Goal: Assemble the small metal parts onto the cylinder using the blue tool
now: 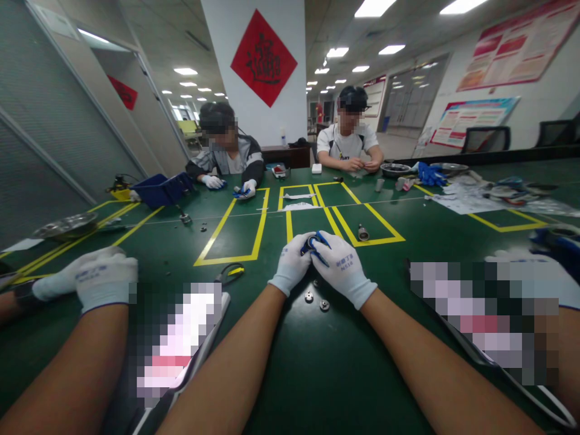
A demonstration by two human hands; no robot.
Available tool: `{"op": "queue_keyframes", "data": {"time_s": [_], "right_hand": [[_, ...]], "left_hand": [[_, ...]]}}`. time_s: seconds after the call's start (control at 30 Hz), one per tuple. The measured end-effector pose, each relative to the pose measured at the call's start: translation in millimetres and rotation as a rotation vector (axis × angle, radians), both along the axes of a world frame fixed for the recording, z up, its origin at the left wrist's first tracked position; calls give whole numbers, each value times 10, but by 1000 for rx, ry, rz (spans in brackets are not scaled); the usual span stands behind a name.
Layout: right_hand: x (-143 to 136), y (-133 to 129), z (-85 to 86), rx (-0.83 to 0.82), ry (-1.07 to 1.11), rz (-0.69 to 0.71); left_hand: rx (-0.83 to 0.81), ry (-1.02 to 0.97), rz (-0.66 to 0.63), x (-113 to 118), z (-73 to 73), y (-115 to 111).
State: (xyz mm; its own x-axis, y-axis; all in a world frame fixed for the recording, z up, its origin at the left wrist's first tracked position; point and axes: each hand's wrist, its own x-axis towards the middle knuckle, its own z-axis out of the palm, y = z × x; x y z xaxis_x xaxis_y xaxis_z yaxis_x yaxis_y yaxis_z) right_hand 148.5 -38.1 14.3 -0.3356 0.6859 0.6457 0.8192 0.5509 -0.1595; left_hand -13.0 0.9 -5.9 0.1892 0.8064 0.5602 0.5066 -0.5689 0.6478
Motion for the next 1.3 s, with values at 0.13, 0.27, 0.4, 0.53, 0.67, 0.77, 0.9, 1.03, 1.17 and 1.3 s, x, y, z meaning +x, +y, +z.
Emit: {"op": "queue_keyframes", "data": {"time_s": [0.13,0.27,0.4,0.53,0.67,0.77,0.9,1.03,1.17,1.3], "right_hand": [[2,-3,15,44,-35,-89],[-9,-13,34,72,-44,-73],[-26,-23,28,77,-47,-24],[-43,-33,36,84,-83,-98],[-47,-39,47,87,-73,-77],[-39,-36,45,76,-71,-48],[-33,-38,52,64,-64,-104],[-32,-45,71,57,-59,-50],[-17,-34,70,62,-72,-84],[-11,-24,63,50,-70,-99]], "left_hand": [[38,23,-10,12,-14,14],[44,9,1,8,-16,21],[38,-17,3,-1,-4,13],[36,-7,29,-1,9,2],[37,-11,31,1,16,-5],[46,-10,23,2,16,-9],[44,-5,29,7,13,-9],[48,0,17,14,11,-10],[59,7,33,14,11,-8],[49,7,40,21,8,-4]]}}
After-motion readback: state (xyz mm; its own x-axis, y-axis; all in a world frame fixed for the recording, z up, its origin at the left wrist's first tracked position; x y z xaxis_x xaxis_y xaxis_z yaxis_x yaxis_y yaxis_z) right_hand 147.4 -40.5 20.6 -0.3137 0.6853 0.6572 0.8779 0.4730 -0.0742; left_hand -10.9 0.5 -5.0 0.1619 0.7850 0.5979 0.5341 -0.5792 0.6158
